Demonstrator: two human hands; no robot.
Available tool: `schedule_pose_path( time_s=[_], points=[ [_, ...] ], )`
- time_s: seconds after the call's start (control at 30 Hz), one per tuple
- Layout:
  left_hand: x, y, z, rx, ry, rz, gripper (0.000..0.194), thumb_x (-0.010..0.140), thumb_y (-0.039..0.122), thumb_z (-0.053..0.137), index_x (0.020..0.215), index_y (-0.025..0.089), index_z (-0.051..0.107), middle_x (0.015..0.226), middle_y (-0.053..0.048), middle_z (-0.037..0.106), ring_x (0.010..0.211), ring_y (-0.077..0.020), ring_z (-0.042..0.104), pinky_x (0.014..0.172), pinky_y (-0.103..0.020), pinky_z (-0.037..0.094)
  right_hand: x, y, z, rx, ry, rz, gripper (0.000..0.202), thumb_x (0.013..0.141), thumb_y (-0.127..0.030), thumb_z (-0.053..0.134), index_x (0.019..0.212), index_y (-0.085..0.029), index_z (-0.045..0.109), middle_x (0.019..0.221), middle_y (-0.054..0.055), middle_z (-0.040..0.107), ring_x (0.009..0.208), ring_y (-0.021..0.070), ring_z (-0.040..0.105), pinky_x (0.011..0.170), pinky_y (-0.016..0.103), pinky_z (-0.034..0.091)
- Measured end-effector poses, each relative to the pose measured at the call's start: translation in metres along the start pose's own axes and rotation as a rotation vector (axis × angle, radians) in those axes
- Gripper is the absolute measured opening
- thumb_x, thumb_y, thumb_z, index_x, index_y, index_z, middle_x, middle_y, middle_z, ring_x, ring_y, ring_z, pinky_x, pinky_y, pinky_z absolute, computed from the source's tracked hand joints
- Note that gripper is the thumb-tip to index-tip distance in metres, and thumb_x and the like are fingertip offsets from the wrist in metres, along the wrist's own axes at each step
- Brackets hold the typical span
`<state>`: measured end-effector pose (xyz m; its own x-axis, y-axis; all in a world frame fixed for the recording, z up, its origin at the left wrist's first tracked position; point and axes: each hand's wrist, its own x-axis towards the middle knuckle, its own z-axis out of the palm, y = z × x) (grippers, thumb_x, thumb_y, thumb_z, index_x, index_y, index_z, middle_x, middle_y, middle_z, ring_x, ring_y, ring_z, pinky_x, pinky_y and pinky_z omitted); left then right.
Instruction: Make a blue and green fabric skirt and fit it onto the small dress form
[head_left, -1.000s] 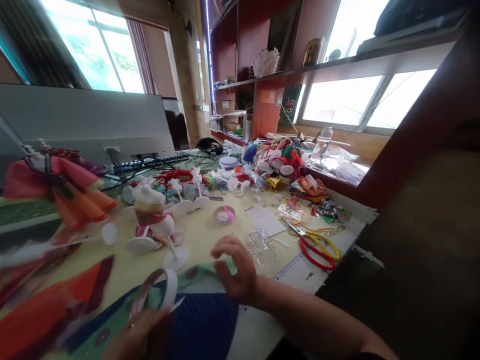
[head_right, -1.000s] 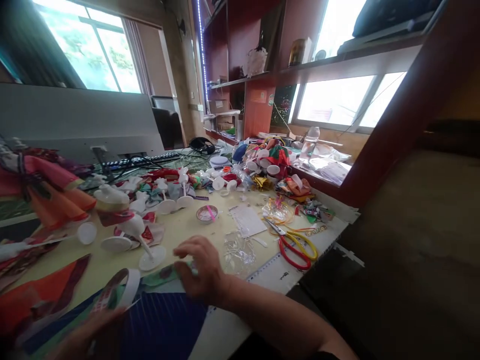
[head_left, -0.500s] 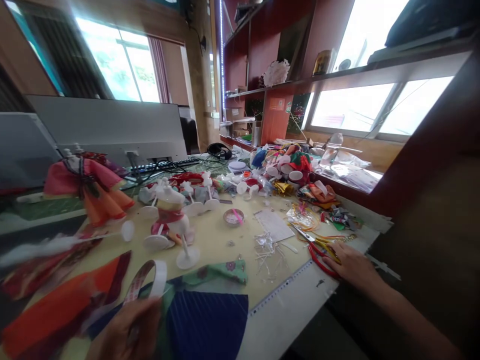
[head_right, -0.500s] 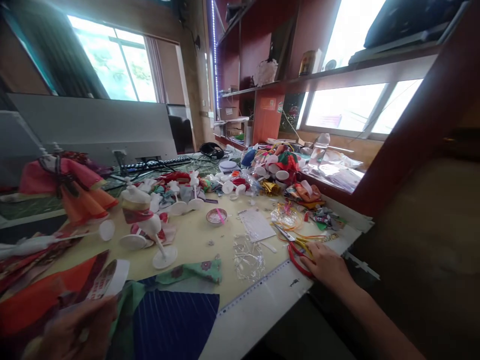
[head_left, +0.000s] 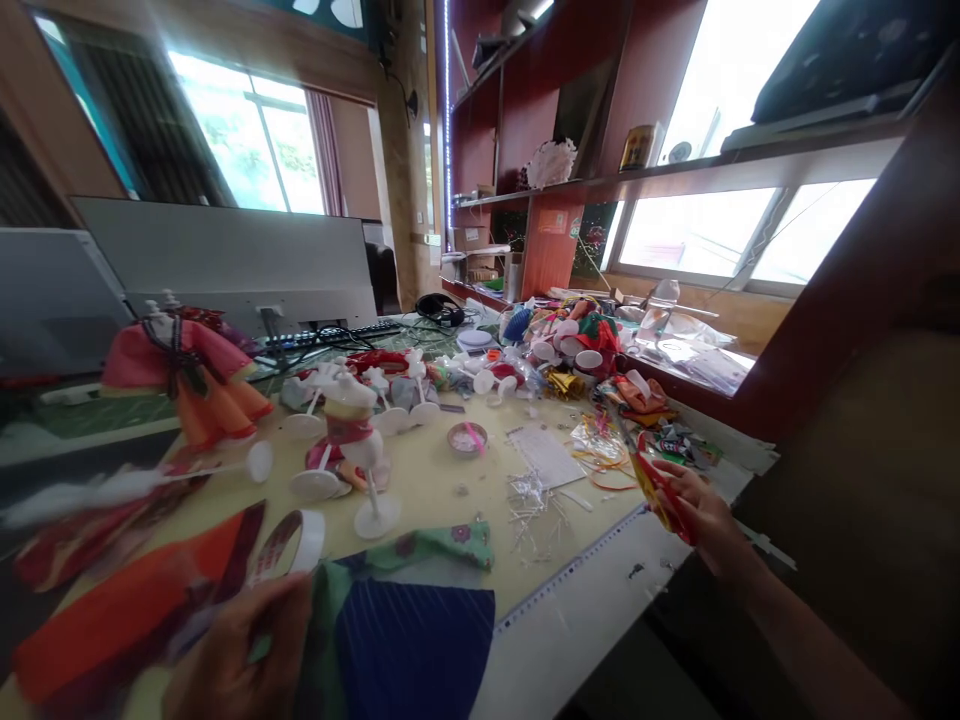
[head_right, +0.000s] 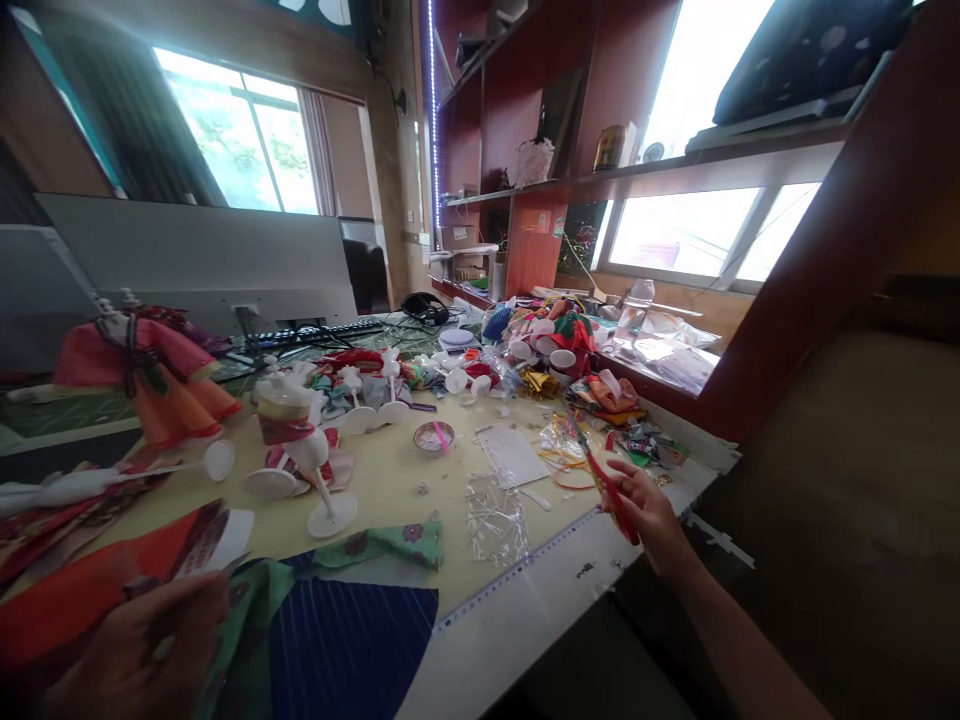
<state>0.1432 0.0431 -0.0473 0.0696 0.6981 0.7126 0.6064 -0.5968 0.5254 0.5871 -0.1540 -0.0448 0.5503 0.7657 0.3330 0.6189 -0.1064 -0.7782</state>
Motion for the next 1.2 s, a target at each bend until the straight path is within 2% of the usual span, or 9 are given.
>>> schedule_pose_path(
  time_s=[0.1,0.17,0.33,0.43,0.6,0.7,0.83,1.0,1.2],
  points=[
    [0.004,0.016,-0.006,0.027,-0.002,0.017,0.017,0.080,0.037,0.058,0.083,0.020,0.062,0.065,0.000,0.067,0.056,-0.0172,0.065,0.056,-0.027,0.051,0.004,-0.033,0.024,0.443,-0.092,-0.070,0.048,0.085,-0.047,0.052,0.126,-0.026,0.039,0.080,0.001,0.053,0.059,0.0135,0.055,0.077,0.042,0.053],
    [0.005,0.022,-0.007,-0.053,0.006,0.006,0.016,0.079,0.036,0.058,0.083,0.020,0.061,0.060,0.002,0.065,0.052,-0.0144,0.063,0.053,-0.023,0.050,0.004,-0.058,0.044,0.552,-0.180,-0.180,0.053,0.083,-0.051,0.053,0.129,-0.030,0.037,0.080,0.001,0.051,0.059,0.0134,0.053,0.082,0.045,0.051],
    [0.007,0.028,-0.006,-0.287,-0.019,-0.241,0.016,0.081,0.034,0.057,0.084,0.018,0.058,0.056,0.004,0.059,0.046,-0.0105,0.056,0.044,-0.019,0.046,-0.005,-0.114,0.098,0.347,-0.418,-0.463,0.069,0.082,-0.062,0.047,0.138,-0.030,0.025,0.093,0.006,0.053,0.082,0.0206,0.058,0.085,0.043,0.050],
    [0.010,0.029,-0.006,-0.429,-0.035,-0.353,0.018,0.081,0.036,0.057,0.082,0.018,0.056,0.055,0.005,0.055,0.047,-0.0100,0.053,0.043,-0.018,0.043,-0.007,-0.146,0.127,0.179,-0.567,-0.554,0.080,0.070,-0.061,0.064,0.135,-0.027,0.031,0.114,0.010,0.050,0.099,0.0255,0.055,0.086,0.039,0.048],
    [0.018,0.033,-0.008,-0.614,0.004,-0.493,0.025,0.075,0.040,0.063,0.077,0.017,0.055,0.052,0.005,0.052,0.044,-0.0082,0.048,0.040,-0.016,0.037,0.000,-0.187,0.170,0.042,-0.633,-0.632,0.077,0.060,-0.048,0.078,0.124,-0.024,0.044,0.105,0.006,0.053,0.089,0.0205,0.056,0.080,0.031,0.047],
    [0.023,0.032,-0.008,-0.694,0.033,-0.566,0.028,0.073,0.042,0.065,0.076,0.017,0.054,0.051,0.006,0.051,0.041,-0.0060,0.042,0.038,-0.015,0.035,0.000,-0.192,0.190,0.043,-0.628,-0.649,0.074,0.060,-0.047,0.078,0.123,-0.022,0.046,0.102,0.006,0.054,0.085,0.0191,0.056,0.078,0.031,0.047],
    [0.025,0.028,-0.009,-0.748,0.023,-0.613,0.028,0.073,0.042,0.066,0.076,0.017,0.053,0.052,0.006,0.052,0.042,-0.0056,0.041,0.039,-0.014,0.035,-0.004,-0.179,0.203,0.023,-0.600,-0.656,0.072,0.063,-0.044,0.078,0.123,-0.021,0.046,0.101,0.008,0.056,0.086,0.0207,0.056,0.076,0.031,0.048],
    [0.022,0.029,-0.009,-0.788,0.006,-0.633,0.027,0.073,0.041,0.066,0.076,0.018,0.053,0.052,0.006,0.053,0.041,-0.0050,0.042,0.038,-0.014,0.034,-0.005,-0.164,0.204,-0.080,-0.543,-0.709,0.069,0.063,-0.045,0.078,0.122,-0.023,0.050,0.101,0.009,0.058,0.088,0.0239,0.057,0.074,0.034,0.048],
    [0.021,0.032,-0.008,-0.807,-0.017,-0.625,0.025,0.074,0.039,0.066,0.076,0.018,0.053,0.052,0.006,0.053,0.041,-0.0047,0.042,0.038,-0.014,0.033,-0.006,-0.167,0.203,-0.087,-0.549,-0.741,0.064,0.068,-0.044,0.075,0.122,-0.023,0.048,0.099,0.008,0.060,0.086,0.0230,0.058,0.074,0.034,0.048]
  ],
)
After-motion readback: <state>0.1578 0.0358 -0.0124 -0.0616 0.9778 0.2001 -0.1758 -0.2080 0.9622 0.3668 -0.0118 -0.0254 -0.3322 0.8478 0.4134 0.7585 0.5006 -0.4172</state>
